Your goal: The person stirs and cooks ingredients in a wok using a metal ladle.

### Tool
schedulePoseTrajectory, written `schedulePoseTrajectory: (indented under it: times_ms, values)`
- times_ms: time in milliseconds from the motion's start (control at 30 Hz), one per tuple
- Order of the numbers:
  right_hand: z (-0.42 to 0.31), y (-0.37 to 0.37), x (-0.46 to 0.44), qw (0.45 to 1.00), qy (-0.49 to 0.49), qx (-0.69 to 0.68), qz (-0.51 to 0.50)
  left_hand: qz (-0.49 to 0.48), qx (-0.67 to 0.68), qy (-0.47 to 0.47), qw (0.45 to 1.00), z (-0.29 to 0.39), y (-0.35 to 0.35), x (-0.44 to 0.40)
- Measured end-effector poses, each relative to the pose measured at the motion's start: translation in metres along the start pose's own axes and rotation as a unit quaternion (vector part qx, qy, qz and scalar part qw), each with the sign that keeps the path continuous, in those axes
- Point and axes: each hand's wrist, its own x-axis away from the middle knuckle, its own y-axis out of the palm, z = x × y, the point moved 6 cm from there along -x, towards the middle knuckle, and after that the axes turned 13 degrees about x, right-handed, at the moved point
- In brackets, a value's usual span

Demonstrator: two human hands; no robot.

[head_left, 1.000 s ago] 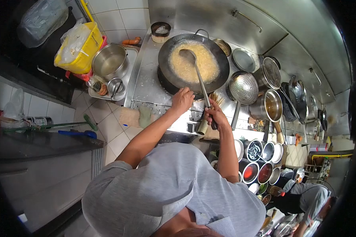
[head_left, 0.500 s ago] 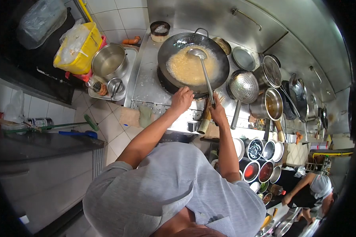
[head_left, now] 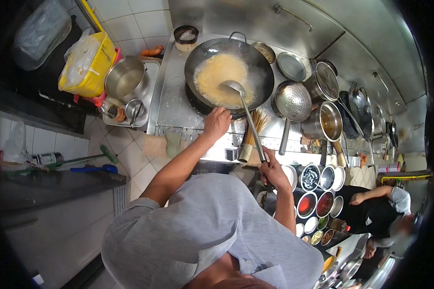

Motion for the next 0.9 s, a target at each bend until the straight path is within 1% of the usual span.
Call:
schedulePoseTrajectory:
  times_ms: [67, 100, 167, 267, 367, 433, 533, 567, 633, 667, 700, 767, 800, 867, 900]
  values:
    - [0.007, 0.001, -0.006, 0.998, 0.016, -0.048, -0.038, -0.005, -0.002, 0.000, 1.000, -0.001, 0.001, 0.000]
    - [0.004, 0.003, -0.009, 0.998, 0.016, -0.048, -0.037, -0.005, -0.002, 0.001, 1.000, 0.000, 0.001, 0.000]
    - [-0.007, 0.004, -0.022, 1.000, -0.004, 0.013, -0.020, 0.010, 0.002, 0.011, 1.000, 0.002, 0.000, -0.001]
    - [0.001, 0.011, -0.065, 0.998, -0.030, 0.047, -0.005, 0.020, 0.003, 0.026, 0.999, 0.000, 0.001, 0.000]
    - [-0.016, 0.014, -0.094, 0.997, -0.022, 0.073, 0.011, 0.008, 0.008, 0.009, 1.000, 0.000, 0.000, 0.000]
    - [-0.024, 0.015, -0.112, 0.996, -0.012, 0.084, -0.004, 0.012, 0.007, 0.008, 1.000, 0.000, -0.001, -0.001]
    - [-0.009, 0.018, -0.172, 0.973, -0.136, 0.173, 0.076, 0.013, 0.008, 0.005, 1.000, -0.001, -0.001, 0.000]
    - [-0.012, 0.019, -0.179, 0.972, -0.136, 0.175, 0.074, 0.007, 0.010, 0.006, 1.000, -0.001, -0.001, 0.001]
    - [-0.038, 0.015, -0.179, 0.935, -0.186, 0.258, 0.160, 0.014, 0.008, 0.008, 1.000, -0.003, 0.000, 0.002]
    - [-0.046, 0.013, -0.176, 0.941, -0.162, 0.255, 0.150, 0.019, 0.007, 0.011, 1.000, -0.003, 0.001, 0.001]
    - [-0.050, 0.012, -0.173, 0.942, -0.161, 0.254, 0.152, 0.018, 0.007, 0.013, 1.000, -0.003, 0.000, 0.001]
    - [-0.051, 0.009, -0.171, 0.925, -0.121, 0.320, 0.166, 0.014, 0.008, 0.012, 1.000, -0.003, 0.000, 0.001]
    - [-0.044, 0.010, -0.173, 0.925, -0.119, 0.319, 0.168, 0.012, 0.009, 0.013, 1.000, -0.003, -0.001, 0.001]
    - [-0.029, 0.008, -0.169, 0.886, -0.166, 0.358, 0.242, 0.014, 0.004, 0.024, 1.000, -0.002, -0.001, 0.001]
    - [-0.031, 0.007, -0.158, 0.887, -0.163, 0.357, 0.243, 0.011, 0.005, 0.025, 1.000, -0.002, -0.001, 0.001]
